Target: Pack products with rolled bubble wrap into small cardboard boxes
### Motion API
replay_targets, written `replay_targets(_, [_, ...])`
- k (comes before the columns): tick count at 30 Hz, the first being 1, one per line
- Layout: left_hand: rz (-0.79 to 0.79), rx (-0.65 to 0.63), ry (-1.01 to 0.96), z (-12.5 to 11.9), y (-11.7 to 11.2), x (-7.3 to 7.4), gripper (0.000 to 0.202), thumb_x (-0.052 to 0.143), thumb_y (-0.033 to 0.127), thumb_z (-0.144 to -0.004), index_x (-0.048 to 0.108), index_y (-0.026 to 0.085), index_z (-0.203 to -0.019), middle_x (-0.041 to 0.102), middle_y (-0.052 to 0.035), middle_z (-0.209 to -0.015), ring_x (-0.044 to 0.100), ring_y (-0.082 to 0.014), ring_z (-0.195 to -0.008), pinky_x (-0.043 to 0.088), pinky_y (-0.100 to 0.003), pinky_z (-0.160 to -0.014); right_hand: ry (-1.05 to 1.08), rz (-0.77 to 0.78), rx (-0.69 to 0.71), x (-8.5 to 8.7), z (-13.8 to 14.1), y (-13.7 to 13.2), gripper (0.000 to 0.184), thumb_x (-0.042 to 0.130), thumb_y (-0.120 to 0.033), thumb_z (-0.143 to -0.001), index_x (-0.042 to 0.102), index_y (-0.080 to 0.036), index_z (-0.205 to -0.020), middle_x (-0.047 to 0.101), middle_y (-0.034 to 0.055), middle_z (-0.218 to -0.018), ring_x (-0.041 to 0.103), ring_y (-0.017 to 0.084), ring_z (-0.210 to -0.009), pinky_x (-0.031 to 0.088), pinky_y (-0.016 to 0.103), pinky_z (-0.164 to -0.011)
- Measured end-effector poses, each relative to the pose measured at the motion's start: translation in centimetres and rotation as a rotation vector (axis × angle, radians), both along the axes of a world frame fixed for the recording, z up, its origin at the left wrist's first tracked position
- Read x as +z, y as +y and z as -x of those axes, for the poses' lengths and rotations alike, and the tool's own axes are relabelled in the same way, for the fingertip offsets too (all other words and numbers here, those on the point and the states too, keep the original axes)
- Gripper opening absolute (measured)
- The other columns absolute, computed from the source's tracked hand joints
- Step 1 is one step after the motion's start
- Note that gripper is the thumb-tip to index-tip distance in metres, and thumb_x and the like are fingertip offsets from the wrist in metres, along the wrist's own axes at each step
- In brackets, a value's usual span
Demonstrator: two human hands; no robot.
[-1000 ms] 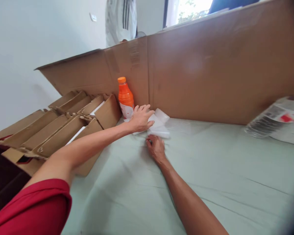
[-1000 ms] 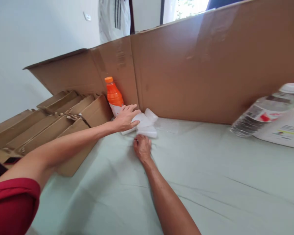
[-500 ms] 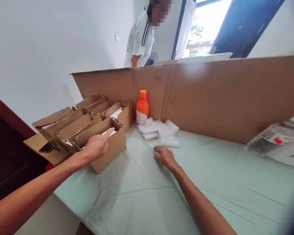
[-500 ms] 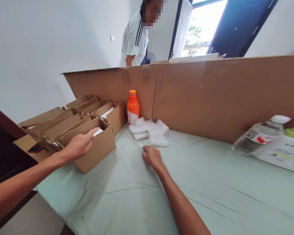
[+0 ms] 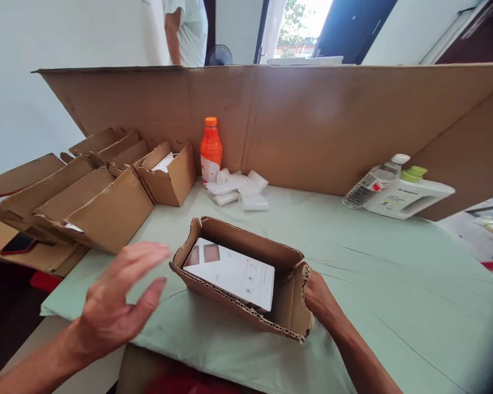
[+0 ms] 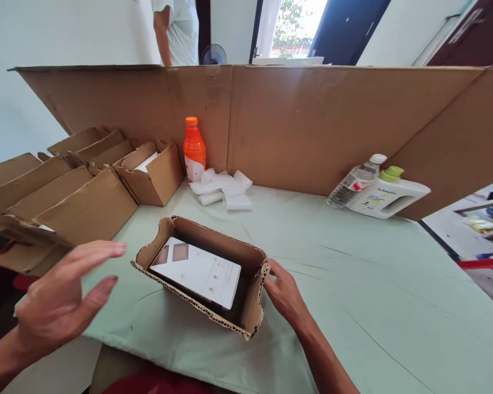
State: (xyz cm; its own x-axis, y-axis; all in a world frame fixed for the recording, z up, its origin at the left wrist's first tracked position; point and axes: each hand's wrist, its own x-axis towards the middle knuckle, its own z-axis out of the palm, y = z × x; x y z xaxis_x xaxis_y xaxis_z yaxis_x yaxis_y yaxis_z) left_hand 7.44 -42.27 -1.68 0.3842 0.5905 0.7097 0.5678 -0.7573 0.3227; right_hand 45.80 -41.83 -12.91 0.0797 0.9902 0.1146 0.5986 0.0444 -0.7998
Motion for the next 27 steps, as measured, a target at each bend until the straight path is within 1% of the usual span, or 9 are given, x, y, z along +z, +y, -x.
replay_targets(3, [0.319,0.219,-0.104,1.7,0.8,-4.3,0.053,0.062,0.023,-0.091,0.049,0.026,-0.142,0.066,-0.0092,-0.128,0.064,-0.0238,-0.116,0.052,-0.043,-0.104,0.109,0.072,-0.085,-1.3,-0.6,-3.9,0.046,0.055,-0.054,-0.089,0.073,-0.022,-0.117,0.075,0.0106,-0.114,0.071,0.028,-0.103,0.059,0.037,-0.085])
replay_targets(6, [0.652,0.148,-0.105,0.9,2.0,-9.0,0.064,0.064,0.036,-0.085,0.049,0.02,-0.144,0.063,-0.0149,-0.137,0.061,-0.0306,-0.125,0.049,-0.048,-0.107,0.222,0.09,-0.154,-2.7,0.4,-6.5,0.053,0.06,-0.057,-0.087,0.068,-0.023,-0.126,0.074,0.0123,-0.119,0.07,0.029,-0.106,0.059,0.039,-0.09])
replay_targets(10, [0.913,0.018,-0.171,-2.5,2.4,-12.7,0.041,0.066,0.033,-0.072,0.072,0.022,-0.11,0.076,-0.0089,-0.096,0.07,-0.035,-0.102,0.058,-0.05,-0.091,0.317,0.093,-0.167,-3.4,3.4,-8.4,0.061,0.058,-0.06,-0.089,0.06,-0.025,-0.139,0.067,0.0118,-0.133,0.067,0.029,-0.115,0.059,0.04,-0.094])
replay_targets(12, [0.98,0.003,-0.255,-3.8,2.3,-13.3,0.032,0.064,0.028,-0.068,0.075,0.023,-0.098,0.076,-0.0069,-0.085,0.072,-0.033,-0.087,0.061,-0.046,-0.078,0.332,0.096,-0.156,-3.0,4.6,-8.6,0.06,0.05,-0.061,-0.094,0.057,-0.027,-0.142,0.065,0.0099,-0.138,0.063,0.029,-0.124,0.057,0.04,-0.099])
replay_targets(15, [1.004,-0.052,-0.324,-5.1,2.7,-13.2,0.032,0.064,0.027,-0.069,0.075,0.022,-0.099,0.076,-0.0083,-0.088,0.072,-0.0321,-0.088,0.061,-0.045,-0.08,0.331,0.057,-0.16,-2.2,4.9,-7.3,0.058,0.038,-0.061,-0.098,0.057,-0.03,-0.144,0.066,0.007,-0.136,0.06,0.029,-0.128,0.054,0.038,-0.103])
replay_targets(18, [1.002,-0.096,-0.31,-6.3,5.0,-12.6,0.033,0.064,0.029,-0.072,0.073,0.019,-0.102,0.076,-0.0094,-0.094,0.071,-0.0331,-0.096,0.059,-0.045,-0.086,0.265,-0.04,-0.154,-1.8,3.8,-3.8,0.062,0.033,-0.062,-0.099,0.057,-0.028,-0.144,0.067,0.0079,-0.132,0.059,0.029,-0.127,0.051,0.039,-0.106])
replay_targets(21, [0.965,-0.047,-0.381,-7.7,8.3,-12.7,0.046,0.067,0.029,-0.07,0.067,0.015,-0.113,0.074,-0.0119,-0.111,0.068,-0.0334,-0.106,0.056,-0.044,-0.092,0.186,-0.123,-0.164,-1.9,2.7,0.3,0.065,0.032,-0.062,-0.098,0.059,-0.021,-0.14,0.066,0.0106,-0.13,0.057,0.03,-0.128,0.045,0.042,-0.11])
replay_targets(24, [0.954,-0.04,-0.469,-8.9,10.9,-13.7,0.062,0.07,0.03,-0.068,0.057,0.013,-0.126,0.07,-0.0136,-0.121,0.065,-0.032,-0.113,0.054,-0.043,-0.096,0.202,-0.079,-0.182,-2.0,2.3,3.1,0.061,0.029,-0.059,-0.1,0.065,-0.02,-0.129,0.071,0.0104,-0.12,0.061,0.029,-0.118,0.05,0.039,-0.103])
replay_targets(27, [0.919,0.046,-0.44,-9.4,11.5,-15.3,0.063,0.069,0.032,-0.069,0.055,0.012,-0.127,0.069,-0.0142,-0.12,0.064,-0.0325,-0.114,0.052,-0.045,-0.097,0.212,-0.045,-0.162,-1.9,1.5,4.0,0.056,0.033,-0.061,-0.098,0.072,-0.022,-0.111,0.074,0.0079,-0.103,0.065,0.028,-0.102,0.056,0.036,-0.089])
